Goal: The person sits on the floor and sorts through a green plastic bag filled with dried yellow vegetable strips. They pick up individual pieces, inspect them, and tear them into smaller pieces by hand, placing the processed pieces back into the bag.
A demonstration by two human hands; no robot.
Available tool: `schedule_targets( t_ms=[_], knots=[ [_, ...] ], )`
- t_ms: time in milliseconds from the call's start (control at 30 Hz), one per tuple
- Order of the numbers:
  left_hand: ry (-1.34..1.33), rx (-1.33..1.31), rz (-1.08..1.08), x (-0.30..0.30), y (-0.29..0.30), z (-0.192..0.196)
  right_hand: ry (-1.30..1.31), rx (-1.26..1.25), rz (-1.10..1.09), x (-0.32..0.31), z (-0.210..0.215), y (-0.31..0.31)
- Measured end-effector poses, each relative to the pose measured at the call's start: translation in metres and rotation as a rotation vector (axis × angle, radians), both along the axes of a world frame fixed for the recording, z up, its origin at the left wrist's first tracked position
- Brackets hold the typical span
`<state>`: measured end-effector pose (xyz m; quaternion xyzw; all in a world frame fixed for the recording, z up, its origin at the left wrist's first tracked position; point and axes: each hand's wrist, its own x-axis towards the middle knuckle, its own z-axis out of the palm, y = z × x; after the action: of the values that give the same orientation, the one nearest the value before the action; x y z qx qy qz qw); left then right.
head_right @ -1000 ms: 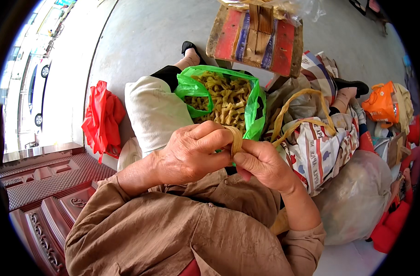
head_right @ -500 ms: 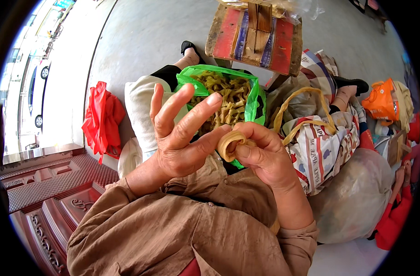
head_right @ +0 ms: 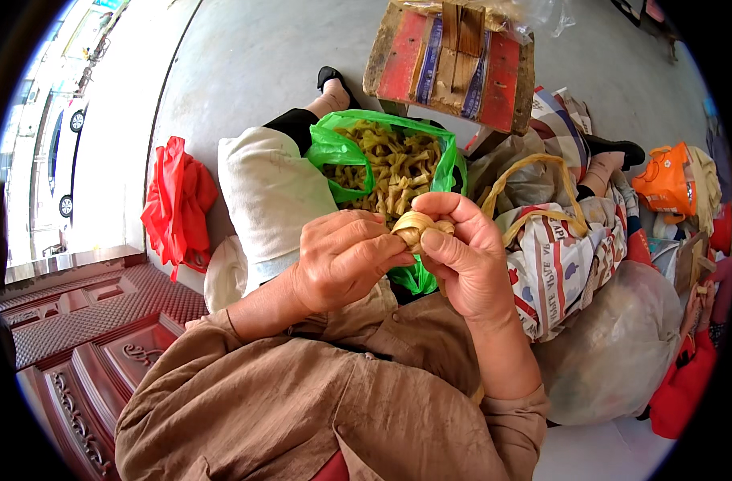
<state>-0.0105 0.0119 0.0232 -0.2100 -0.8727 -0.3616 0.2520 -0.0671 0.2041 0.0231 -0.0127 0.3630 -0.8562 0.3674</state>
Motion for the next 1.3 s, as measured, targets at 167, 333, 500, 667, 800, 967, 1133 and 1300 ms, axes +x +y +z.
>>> schedule_targets(
  t_ms=[167,333,500,667,800,967,1133,1300],
  knots=[
    [-0.49,0.489,-0.02,0.0,0.008,0.001,0.316,0.309,-0.141,0.006,0.003,-0.012],
    [-1.157,0.804,-0.181,-0.003,-0.006,0.024,0.752,0.542,-0.05,0.002,-0.001,-0.004],
    [-1.161,1.62,-0.198,-0.006,-0.012,0.014,0.555,0.464,0.025,0.01,0.011,0.015],
    [-0.676,1.995,-0.367,-0.021,-0.084,0.009,0.584,0.68,-0.082,0.023,-0.004,0.054],
    [-0.572,1.69,-0.07,-0.024,-0.132,0.012,0.955,0.901,0.036,0.03,-0.019,0.06],
    [-0.811,0.962,0.048,-0.021,-0.055,-0.002,1.56,1.016,0.021,0.018,-0.005,0.033],
    [-0.327,-0.225,0.015,-0.027,-0.045,0.019,1.885,1.108,0.078,0.013,0.002,0.042],
    [-0.197,-0.535,-0.337,-0.027,-0.014,0.023,1.995,0.961,0.057,0.013,0.013,0.026]
  ],
)
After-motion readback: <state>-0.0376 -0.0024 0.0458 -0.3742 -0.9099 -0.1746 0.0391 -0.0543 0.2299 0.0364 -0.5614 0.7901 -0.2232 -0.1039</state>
